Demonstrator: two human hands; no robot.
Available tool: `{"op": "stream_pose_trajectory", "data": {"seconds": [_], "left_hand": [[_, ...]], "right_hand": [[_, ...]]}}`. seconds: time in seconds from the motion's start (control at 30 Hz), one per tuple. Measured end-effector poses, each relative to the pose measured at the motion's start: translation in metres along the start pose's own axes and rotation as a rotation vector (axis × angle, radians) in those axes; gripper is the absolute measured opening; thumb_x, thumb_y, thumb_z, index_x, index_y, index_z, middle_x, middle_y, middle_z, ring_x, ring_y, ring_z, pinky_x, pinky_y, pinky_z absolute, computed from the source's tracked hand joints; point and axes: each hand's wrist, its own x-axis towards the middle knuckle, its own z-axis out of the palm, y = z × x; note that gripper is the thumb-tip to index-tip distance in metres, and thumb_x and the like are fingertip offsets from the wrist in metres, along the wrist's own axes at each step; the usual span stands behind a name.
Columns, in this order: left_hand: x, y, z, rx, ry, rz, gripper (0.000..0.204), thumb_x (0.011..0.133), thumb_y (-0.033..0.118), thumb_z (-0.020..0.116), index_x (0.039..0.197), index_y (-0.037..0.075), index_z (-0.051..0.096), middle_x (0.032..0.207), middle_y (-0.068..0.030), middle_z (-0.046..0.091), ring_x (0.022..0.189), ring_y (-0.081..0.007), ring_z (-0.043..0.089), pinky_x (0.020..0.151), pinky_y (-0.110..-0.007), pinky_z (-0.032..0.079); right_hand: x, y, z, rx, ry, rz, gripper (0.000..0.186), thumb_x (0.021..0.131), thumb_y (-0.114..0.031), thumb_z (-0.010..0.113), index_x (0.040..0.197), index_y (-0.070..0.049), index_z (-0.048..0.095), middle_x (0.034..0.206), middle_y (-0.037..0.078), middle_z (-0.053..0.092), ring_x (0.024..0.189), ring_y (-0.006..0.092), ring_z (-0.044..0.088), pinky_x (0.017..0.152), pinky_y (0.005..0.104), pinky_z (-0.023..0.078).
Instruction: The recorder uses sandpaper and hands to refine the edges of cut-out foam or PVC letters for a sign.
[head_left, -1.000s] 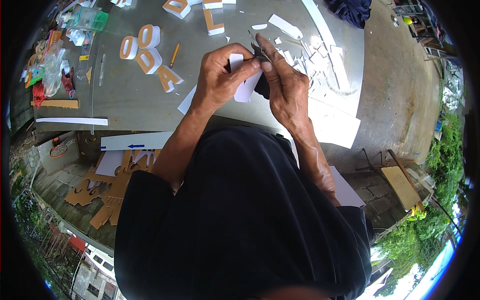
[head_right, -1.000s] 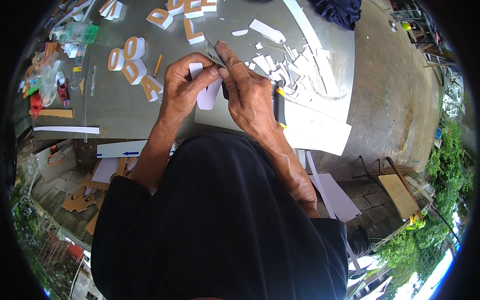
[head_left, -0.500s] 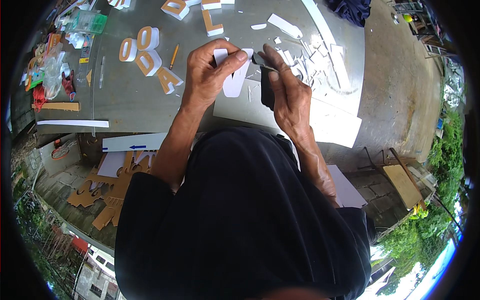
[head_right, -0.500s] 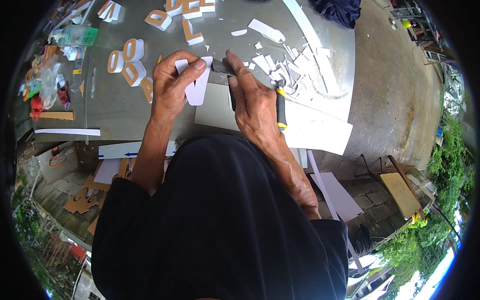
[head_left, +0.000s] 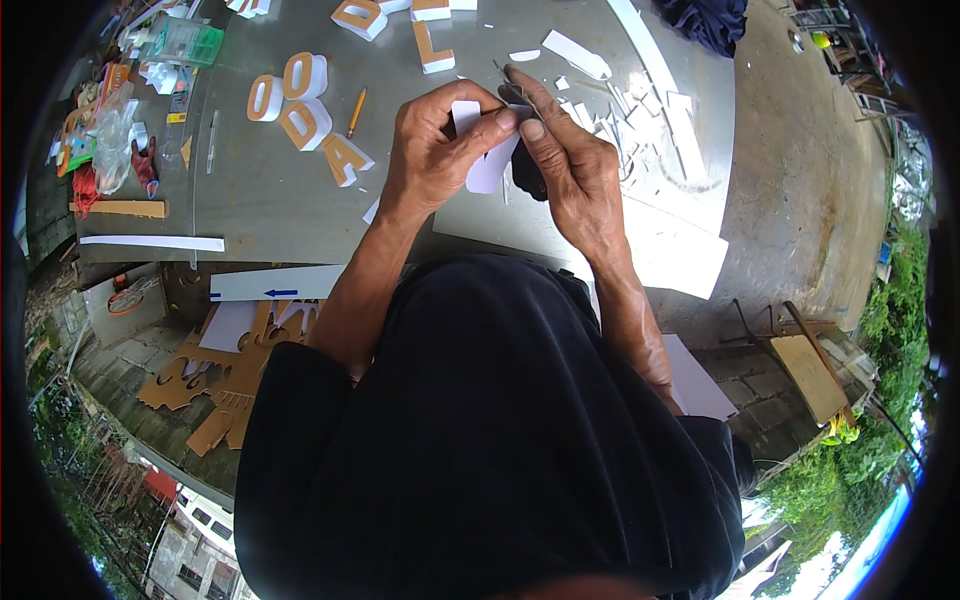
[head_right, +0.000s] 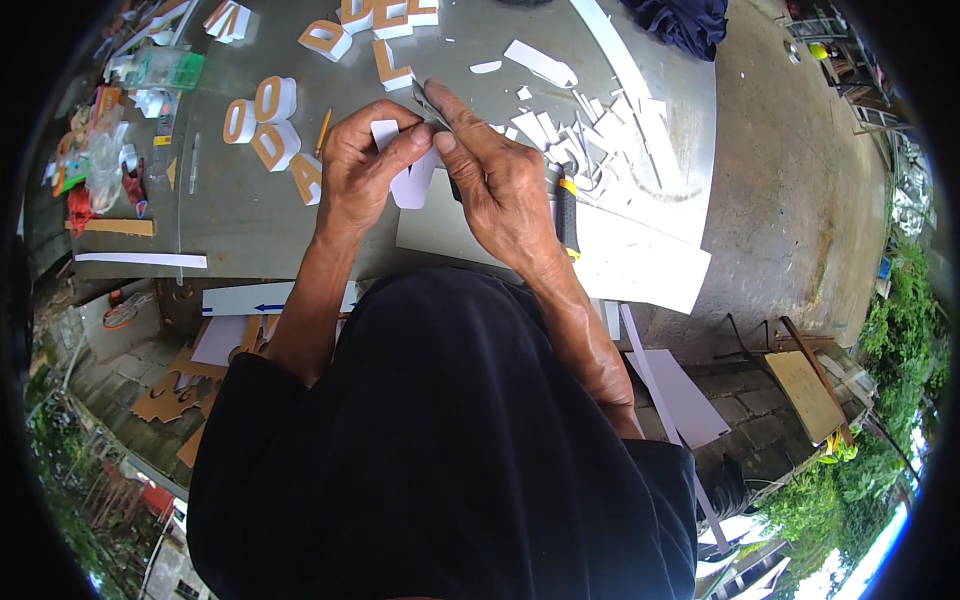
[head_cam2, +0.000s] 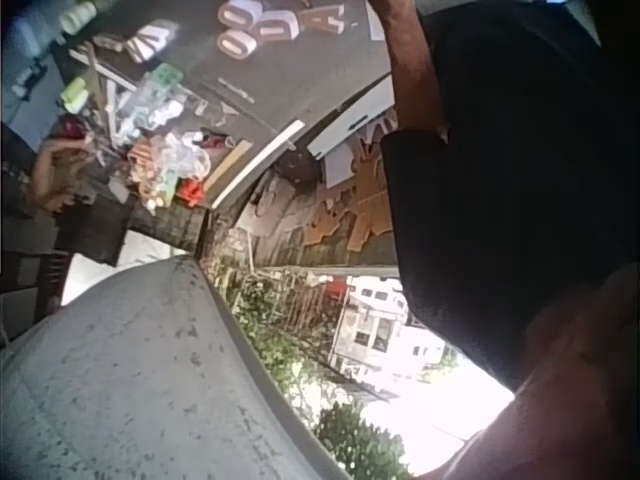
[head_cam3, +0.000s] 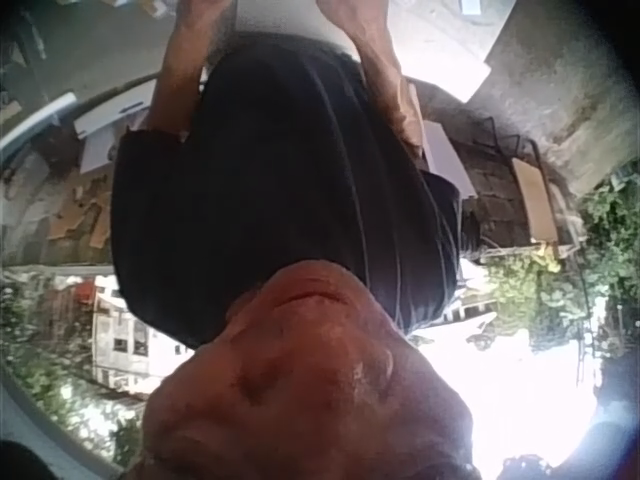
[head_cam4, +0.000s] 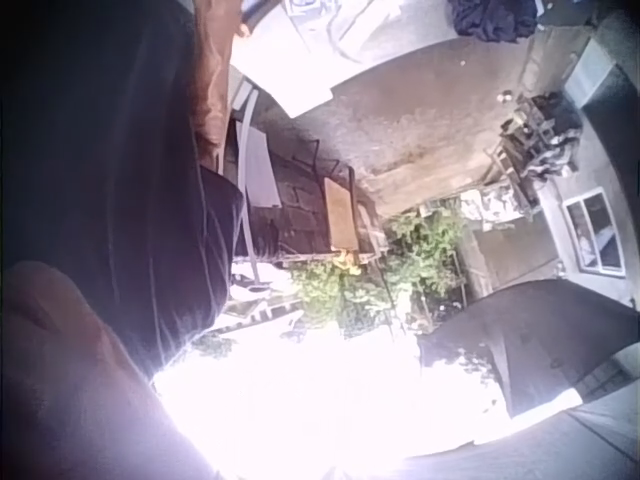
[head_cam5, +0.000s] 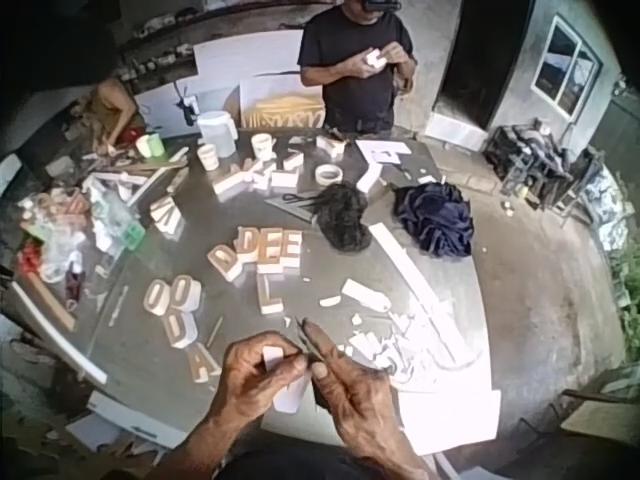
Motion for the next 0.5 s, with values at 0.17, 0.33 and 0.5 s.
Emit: {"op": "stream_pose_trajectory", "data": {"seconds": [0.17, 0.33, 0.5], "left_hand": [[-0.004, -0.004, 0.009, -0.053, 0.137, -0.027, 0.016, 0.091, 0.015, 0.074, 0.085, 0.001, 0.068, 0.066, -0.0015, 0.064, 0.061, -0.0053, 0.057, 0.052, -0.021, 0.042], [-0.007, -0.005, 0.012, -0.104, 0.115, -0.014, 0.015, 0.091, 0.014, 0.073, 0.086, 0.001, 0.068, 0.069, -0.0001, 0.065, 0.061, -0.0037, 0.054, 0.054, -0.021, 0.041], [-0.002, 0.001, 0.018, -0.124, 0.104, -0.057, 0.014, 0.091, 0.013, 0.073, 0.087, 0.000, 0.068, 0.069, -0.0001, 0.064, 0.061, -0.0026, 0.051, 0.054, -0.021, 0.040]], "right_hand": [[-0.014, -0.016, -0.001, -0.019, 0.034, 0.195, 0.040, 0.103, -0.021, 0.056, 0.140, -0.007, 0.056, 0.056, 0.006, 0.054, 0.054, 0.0109, 0.053, 0.055, 0.0298, 0.045], [-0.014, -0.018, 0.001, -0.056, 0.049, 0.177, 0.039, 0.103, -0.020, 0.055, 0.140, -0.007, 0.056, 0.056, 0.008, 0.055, 0.052, 0.0124, 0.054, 0.053, 0.0309, 0.045], [0.003, -0.029, -0.002, -0.063, 0.020, 0.220, 0.041, 0.103, -0.014, 0.055, 0.143, -0.006, 0.052, 0.067, 0.013, 0.062, 0.055, 0.0177, 0.057, 0.056, 0.0329, 0.048]]}}
